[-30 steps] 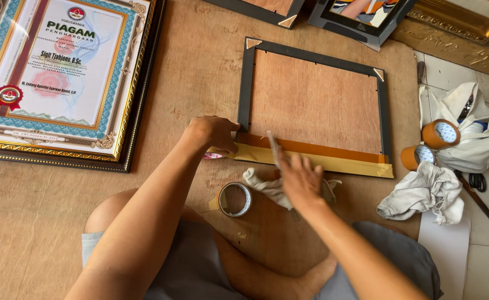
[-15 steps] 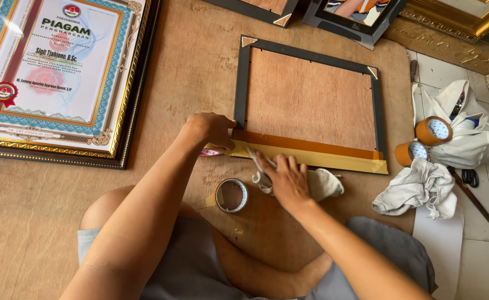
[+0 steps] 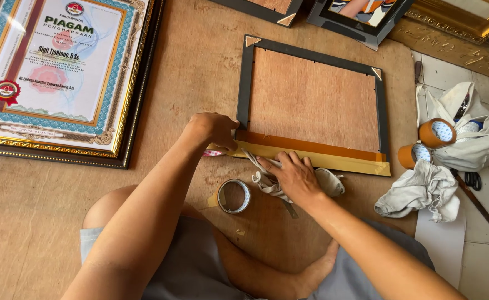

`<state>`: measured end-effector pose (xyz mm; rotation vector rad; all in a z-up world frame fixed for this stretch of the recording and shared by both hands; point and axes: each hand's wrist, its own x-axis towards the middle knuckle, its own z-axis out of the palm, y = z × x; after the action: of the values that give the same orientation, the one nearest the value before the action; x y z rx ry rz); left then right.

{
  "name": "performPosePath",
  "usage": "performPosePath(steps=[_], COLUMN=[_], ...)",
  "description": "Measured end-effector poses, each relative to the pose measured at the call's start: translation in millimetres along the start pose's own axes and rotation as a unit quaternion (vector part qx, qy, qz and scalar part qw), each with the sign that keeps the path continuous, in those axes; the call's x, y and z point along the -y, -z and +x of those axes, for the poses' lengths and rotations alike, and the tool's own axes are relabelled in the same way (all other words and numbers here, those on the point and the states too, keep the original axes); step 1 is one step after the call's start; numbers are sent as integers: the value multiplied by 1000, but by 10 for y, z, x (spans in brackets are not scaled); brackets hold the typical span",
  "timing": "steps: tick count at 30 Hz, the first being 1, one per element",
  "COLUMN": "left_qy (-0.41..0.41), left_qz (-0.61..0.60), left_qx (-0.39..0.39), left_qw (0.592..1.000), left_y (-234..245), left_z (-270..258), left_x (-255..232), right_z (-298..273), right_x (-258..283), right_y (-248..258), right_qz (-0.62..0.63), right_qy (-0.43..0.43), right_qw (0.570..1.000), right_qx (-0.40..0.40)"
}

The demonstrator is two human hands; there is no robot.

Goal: Applying adhesive tape to the back of a picture frame to secure the backing

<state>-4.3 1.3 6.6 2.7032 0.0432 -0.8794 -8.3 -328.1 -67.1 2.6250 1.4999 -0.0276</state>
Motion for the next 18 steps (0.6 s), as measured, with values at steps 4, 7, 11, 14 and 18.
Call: performPosePath(steps=[4, 7, 11, 14, 18], left_qy=[0, -5, -6, -2, 3], left_qz=[1, 4, 11, 11, 6], left_qx=[-1, -1, 5, 8, 16], left_qw=[1000, 1000, 1000, 1000, 1000], left_y=[-18, -25, -47, -19, -2], left_z=[70, 91, 100, 116, 93], left_x=[5, 7, -7, -9, 13], right_z=[12, 46, 139, 179, 177], right_x=[-90, -133, -85, -78, -78], right_y=[-52, -120, -83, -24, 30], right_qz=[-10, -20, -23, -34, -36], right_qy=[17, 24, 28, 32, 38], right_qw=[1000, 999, 999, 999, 999], right_qx=[-10, -4, -1, -2, -8])
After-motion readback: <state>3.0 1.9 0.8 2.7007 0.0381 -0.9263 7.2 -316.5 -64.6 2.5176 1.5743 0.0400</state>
